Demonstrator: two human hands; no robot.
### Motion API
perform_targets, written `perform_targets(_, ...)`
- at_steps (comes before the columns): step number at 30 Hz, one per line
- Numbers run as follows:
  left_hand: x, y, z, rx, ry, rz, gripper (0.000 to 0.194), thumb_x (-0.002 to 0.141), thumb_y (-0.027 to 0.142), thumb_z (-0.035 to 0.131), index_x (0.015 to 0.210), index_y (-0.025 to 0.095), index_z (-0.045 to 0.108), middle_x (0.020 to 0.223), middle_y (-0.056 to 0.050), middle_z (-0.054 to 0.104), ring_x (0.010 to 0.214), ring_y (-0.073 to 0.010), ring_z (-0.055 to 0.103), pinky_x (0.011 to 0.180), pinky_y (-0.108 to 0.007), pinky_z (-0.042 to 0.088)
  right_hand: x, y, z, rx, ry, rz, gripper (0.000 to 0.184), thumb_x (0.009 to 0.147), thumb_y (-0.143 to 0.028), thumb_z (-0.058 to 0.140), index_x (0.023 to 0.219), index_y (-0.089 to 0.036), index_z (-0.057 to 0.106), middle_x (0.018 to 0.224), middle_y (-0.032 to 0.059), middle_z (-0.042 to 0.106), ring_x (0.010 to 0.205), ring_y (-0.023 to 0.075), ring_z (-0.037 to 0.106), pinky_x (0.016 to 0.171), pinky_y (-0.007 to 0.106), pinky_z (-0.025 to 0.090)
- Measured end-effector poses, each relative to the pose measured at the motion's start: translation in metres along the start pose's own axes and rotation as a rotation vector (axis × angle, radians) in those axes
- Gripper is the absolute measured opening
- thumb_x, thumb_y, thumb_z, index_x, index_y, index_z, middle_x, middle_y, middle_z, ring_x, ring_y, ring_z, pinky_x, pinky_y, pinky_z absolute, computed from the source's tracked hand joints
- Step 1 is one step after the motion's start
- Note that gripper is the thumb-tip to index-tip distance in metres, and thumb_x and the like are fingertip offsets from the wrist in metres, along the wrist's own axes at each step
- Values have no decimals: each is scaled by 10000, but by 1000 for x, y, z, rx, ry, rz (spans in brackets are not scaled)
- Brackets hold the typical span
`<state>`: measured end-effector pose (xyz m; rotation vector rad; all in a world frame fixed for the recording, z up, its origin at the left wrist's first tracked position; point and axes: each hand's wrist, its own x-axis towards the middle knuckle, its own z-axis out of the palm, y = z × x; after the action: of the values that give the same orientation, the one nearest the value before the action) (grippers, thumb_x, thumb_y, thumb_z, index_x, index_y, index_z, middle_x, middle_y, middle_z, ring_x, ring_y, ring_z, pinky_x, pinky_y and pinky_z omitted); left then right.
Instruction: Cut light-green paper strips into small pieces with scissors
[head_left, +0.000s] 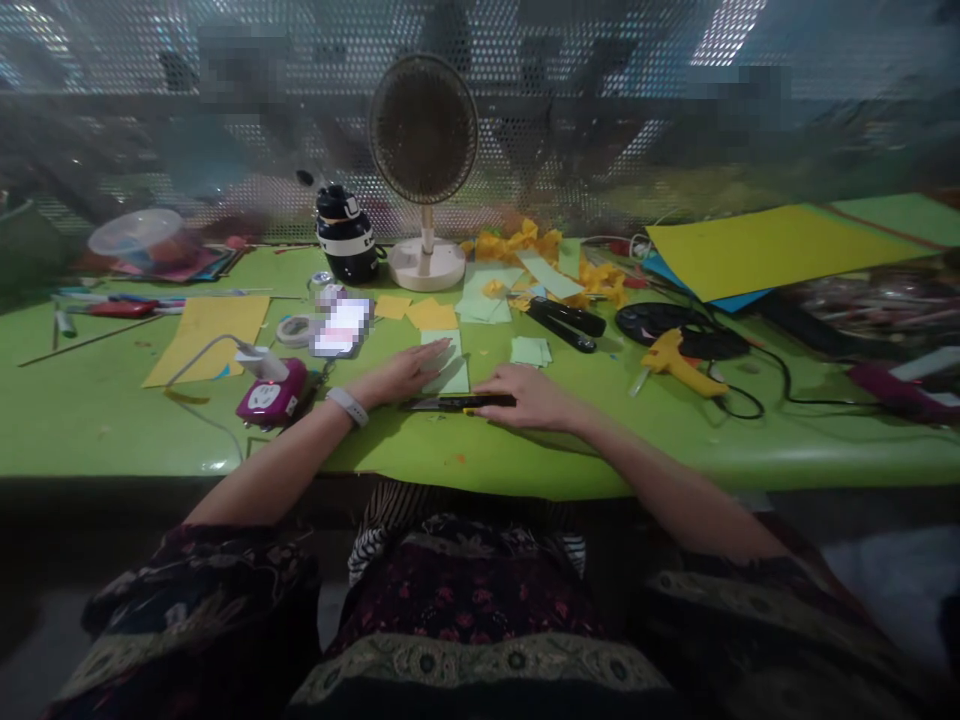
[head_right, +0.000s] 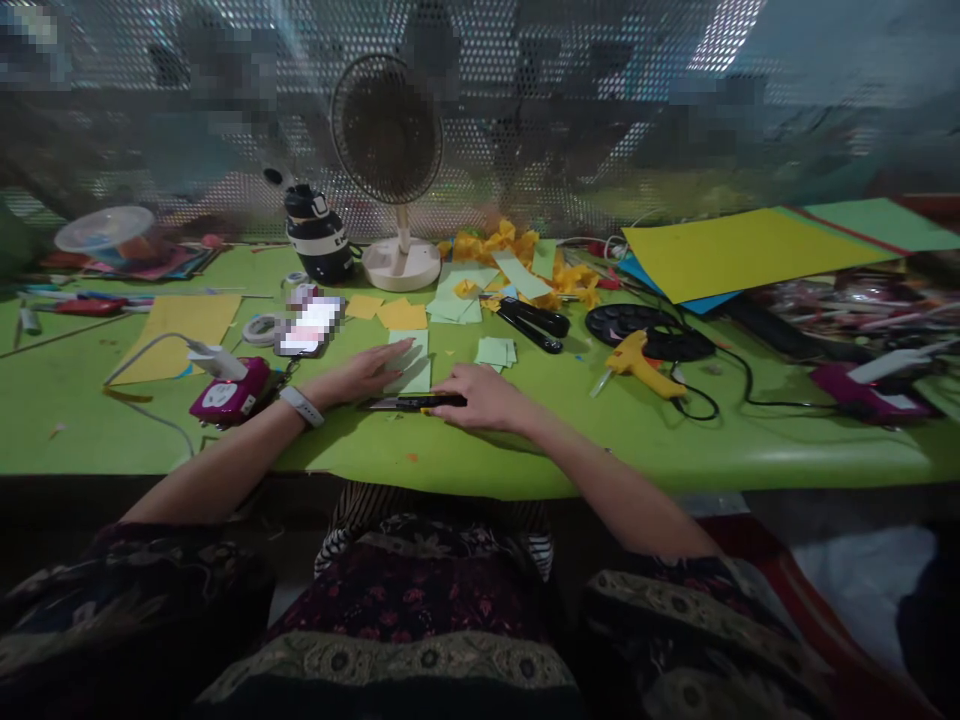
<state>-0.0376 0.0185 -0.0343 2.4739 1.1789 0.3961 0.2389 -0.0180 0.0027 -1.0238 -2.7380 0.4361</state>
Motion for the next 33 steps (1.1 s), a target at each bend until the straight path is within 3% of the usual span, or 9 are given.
perform_targets(3,-1,0,-1,-42,46,-36,762,949,478,564,1598,158,324,1580,-184,463,1416,-317,483,1177,-470,402,24,1,-10,29,64,105,310,976,-414,605,1092,-165,749,1049,115,704,960,236,622,815,339,436)
perform_targets(5,-3,1,-2,-54,63,-84,797,925,516,604,1596,186,330,1494,-185,548,1307,-325,569,1102,-483,468,43,2,-13,32,78,181,320,955,-405,640,1118,-139,713,1115,132,703,979,238,625,786,321,436)
perform_targets(9,-4,6,-4,-38,58,-104,696,945,456,580,1558,178,401,1486,-186,559,1319,-333,560,1098,-498,462,66,-1,-8,18,-59,315,426,861,-424,763,1158,-136,662,1090,112,715,870,217,623,643,280,367)
perform_targets(13,-4,9,-5,-11,37,-111,667,957,435,554,1544,144,424,1518,-192,534,1357,-331,539,1134,-501,433,65,-4,-1,73,-84,349,238,866,-336,756,1025,-172,690,947,48,727,798,178,607,624,266,323)
perform_targets(18,-3,8,-5,15,48,-121,629,978,484,502,1517,161,468,1498,-177,565,1350,-315,562,1134,-470,445,58,3,-11,261,96,338,171,946,-303,629,898,-157,702,861,45,714,746,162,594,667,281,372)
perform_targets(23,-4,9,-5,159,-57,-71,640,1022,519,400,1546,152,442,1639,-148,391,1525,-292,360,1256,-455,258,53,35,-29,239,326,406,138,931,-212,600,869,-151,707,888,79,720,800,190,615,758,324,433)
perform_targets(26,-6,11,-6,201,-104,-48,666,1038,531,358,1567,131,409,1653,-157,351,1540,-280,329,1268,-438,222,53,52,-31,290,398,444,115,911,-208,620,853,-148,699,845,60,708,764,182,625,757,315,457)
perform_targets(30,-5,11,-5,185,-114,8,621,1049,524,345,1565,186,418,1647,-119,377,1538,-247,337,1268,-425,217,71,56,-29,433,316,465,127,926,-194,600,927,-125,707,813,46,710,676,149,638,711,276,488)
perform_targets(33,-4,8,-3,157,-103,23,596,1046,506,378,1559,207,428,1646,-108,379,1535,-243,345,1269,-436,215,102,52,-33,324,215,449,145,922,-158,603,965,-114,734,867,67,744,706,147,663,746,265,500)
